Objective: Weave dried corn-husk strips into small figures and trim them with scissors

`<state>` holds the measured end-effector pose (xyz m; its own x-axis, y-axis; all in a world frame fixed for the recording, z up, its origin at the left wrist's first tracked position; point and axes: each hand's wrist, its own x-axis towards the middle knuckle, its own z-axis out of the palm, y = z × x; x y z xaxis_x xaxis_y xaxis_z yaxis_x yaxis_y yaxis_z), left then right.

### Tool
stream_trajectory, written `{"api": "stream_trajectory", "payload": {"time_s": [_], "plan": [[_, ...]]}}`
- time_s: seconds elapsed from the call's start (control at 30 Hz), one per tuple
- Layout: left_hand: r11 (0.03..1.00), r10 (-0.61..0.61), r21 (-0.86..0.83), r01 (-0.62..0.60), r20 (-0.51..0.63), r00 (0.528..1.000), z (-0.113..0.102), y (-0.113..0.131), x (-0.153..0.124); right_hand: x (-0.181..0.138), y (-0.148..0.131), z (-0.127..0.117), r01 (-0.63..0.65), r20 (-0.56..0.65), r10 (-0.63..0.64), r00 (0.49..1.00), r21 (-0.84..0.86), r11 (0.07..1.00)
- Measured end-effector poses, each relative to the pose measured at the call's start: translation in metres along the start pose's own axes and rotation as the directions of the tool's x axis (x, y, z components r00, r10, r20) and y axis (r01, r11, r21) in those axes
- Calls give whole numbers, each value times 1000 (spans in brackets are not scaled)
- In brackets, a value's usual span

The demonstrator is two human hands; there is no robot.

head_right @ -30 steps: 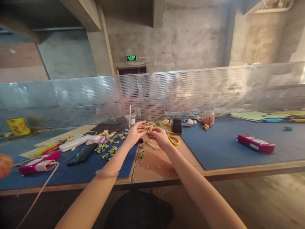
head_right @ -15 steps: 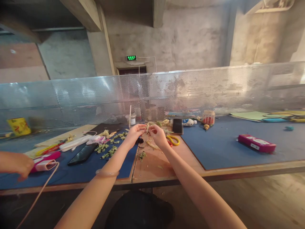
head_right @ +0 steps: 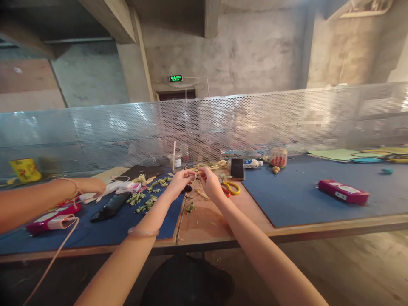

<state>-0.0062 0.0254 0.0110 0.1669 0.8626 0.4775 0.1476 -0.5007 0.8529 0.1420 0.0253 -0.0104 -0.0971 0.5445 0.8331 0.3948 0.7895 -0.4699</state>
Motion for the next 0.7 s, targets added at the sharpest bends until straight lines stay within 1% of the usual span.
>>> {"api": "stream_trajectory", "payload": {"time_s": [0.2, 0.43, 0.7], "plan": [[1000, 11, 6, -11, 9, 1000, 3, 2, 0, 0, 6, 1, 44, -19, -44, 999, -29, 999], [999, 4, 40, -6, 49, 999, 2, 6, -2, -1, 9, 2, 79, -10, -80, 997, -113, 990], [1000, 4, 17, -5, 77, 997, -3, 5, 0, 2, 7, -1, 186, -38, -194, 980, -159, 970]]}}
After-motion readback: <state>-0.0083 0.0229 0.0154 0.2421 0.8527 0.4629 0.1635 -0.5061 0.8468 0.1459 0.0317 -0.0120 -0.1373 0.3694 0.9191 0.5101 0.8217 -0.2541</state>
